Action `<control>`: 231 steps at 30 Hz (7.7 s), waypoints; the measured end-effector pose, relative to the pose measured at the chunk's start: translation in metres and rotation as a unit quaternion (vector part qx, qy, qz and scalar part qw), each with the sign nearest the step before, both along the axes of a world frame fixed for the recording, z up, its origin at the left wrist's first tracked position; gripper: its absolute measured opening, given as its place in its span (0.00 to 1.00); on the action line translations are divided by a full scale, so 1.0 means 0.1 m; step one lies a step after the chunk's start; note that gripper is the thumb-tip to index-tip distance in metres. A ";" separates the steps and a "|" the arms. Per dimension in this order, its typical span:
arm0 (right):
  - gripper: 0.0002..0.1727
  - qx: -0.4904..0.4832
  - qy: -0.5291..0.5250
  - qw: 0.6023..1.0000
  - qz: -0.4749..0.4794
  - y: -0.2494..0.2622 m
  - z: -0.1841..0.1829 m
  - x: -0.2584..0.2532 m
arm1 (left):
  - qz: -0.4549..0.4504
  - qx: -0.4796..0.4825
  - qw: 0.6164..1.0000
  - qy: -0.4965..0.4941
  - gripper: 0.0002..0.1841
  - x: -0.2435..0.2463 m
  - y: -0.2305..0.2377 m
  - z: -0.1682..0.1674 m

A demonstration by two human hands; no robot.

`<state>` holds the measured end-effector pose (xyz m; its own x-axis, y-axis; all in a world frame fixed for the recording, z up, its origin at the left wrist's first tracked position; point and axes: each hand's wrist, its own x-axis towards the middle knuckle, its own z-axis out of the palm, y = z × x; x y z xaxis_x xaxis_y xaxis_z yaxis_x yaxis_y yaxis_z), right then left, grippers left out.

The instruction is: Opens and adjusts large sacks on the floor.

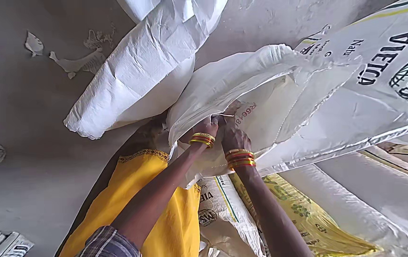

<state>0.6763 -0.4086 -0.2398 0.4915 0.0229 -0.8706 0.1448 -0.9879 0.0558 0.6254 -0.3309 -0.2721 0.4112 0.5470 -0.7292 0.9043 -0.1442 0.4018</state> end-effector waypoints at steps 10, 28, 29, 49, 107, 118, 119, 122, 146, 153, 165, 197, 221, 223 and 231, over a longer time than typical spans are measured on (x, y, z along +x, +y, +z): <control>0.25 -0.075 0.078 0.994 0.026 0.16 1.07 0.11 | -0.051 -0.238 0.964 0.107 0.20 -0.07 0.41 0.78; 0.14 0.118 -0.068 0.977 -0.164 -0.33 1.16 0.14 | -0.292 -0.128 0.943 -0.093 0.19 0.25 0.41 0.38; 0.13 0.107 -0.079 0.980 -0.149 -0.29 1.15 0.16 | -0.291 -0.113 0.944 -0.104 0.18 0.22 0.41 0.36; 0.13 0.180 -0.192 0.964 -0.027 -0.05 0.14 0.22 | -0.266 -0.144 0.949 -0.091 0.19 -0.15 0.33 0.49; 0.22 0.078 0.001 0.996 -0.031 0.04 1.02 0.05 | -0.566 -0.234 0.786 -0.084 0.15 0.54 0.94 0.43; 0.24 0.046 0.001 0.999 0.003 0.13 1.22 -0.31 | -0.517 -0.275 0.803 -0.111 0.13 0.39 1.11 0.38; 0.24 0.049 0.002 0.999 0.000 0.12 1.23 -0.28 | -0.507 -0.278 0.808 -0.109 0.13 0.34 1.13 0.37; 0.26 0.026 0.074 0.997 -0.019 0.16 1.23 -0.09 | -0.465 -0.277 0.831 -0.128 0.12 0.15 1.14 0.39; 0.23 -0.023 0.072 0.997 0.021 0.30 1.05 0.07 | -0.614 -0.279 0.738 0.023 0.21 0.62 0.86 0.43; 0.25 -0.014 0.034 0.999 -0.019 0.32 1.00 -0.16 | -0.604 -0.258 0.753 0.033 0.17 0.52 0.90 0.56; 0.23 0.052 -0.005 0.996 -0.071 0.11 1.15 -0.53 | -0.454 -0.149 0.877 -0.053 0.15 -0.64 1.30 0.84; 0.23 0.051 -0.006 0.998 -0.032 0.16 1.21 -0.51 | -0.533 -0.205 0.818 0.074 0.20 -0.15 0.65 1.19; 0.20 0.193 -0.170 0.966 -0.013 0.01 1.67 -0.62 | -0.449 0.031 0.891 -0.065 0.05 -1.26 0.58 1.94; 0.20 0.187 -0.169 0.968 -0.009 0.01 1.66 -0.61 | -0.440 0.016 0.895 -0.070 0.05 -1.18 0.56 2.00; 0.19 0.184 -0.158 0.969 -0.034 -0.10 1.71 -0.32 | -0.414 -0.043 0.903 -0.102 0.06 -0.62 0.16 2.31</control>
<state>0.6441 -0.4182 -0.0689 0.7438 0.2619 -0.6150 0.1118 -0.9558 -0.2718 0.5635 -0.3147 -0.0409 0.7846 -0.0652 -0.6165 0.4060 -0.6976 0.5904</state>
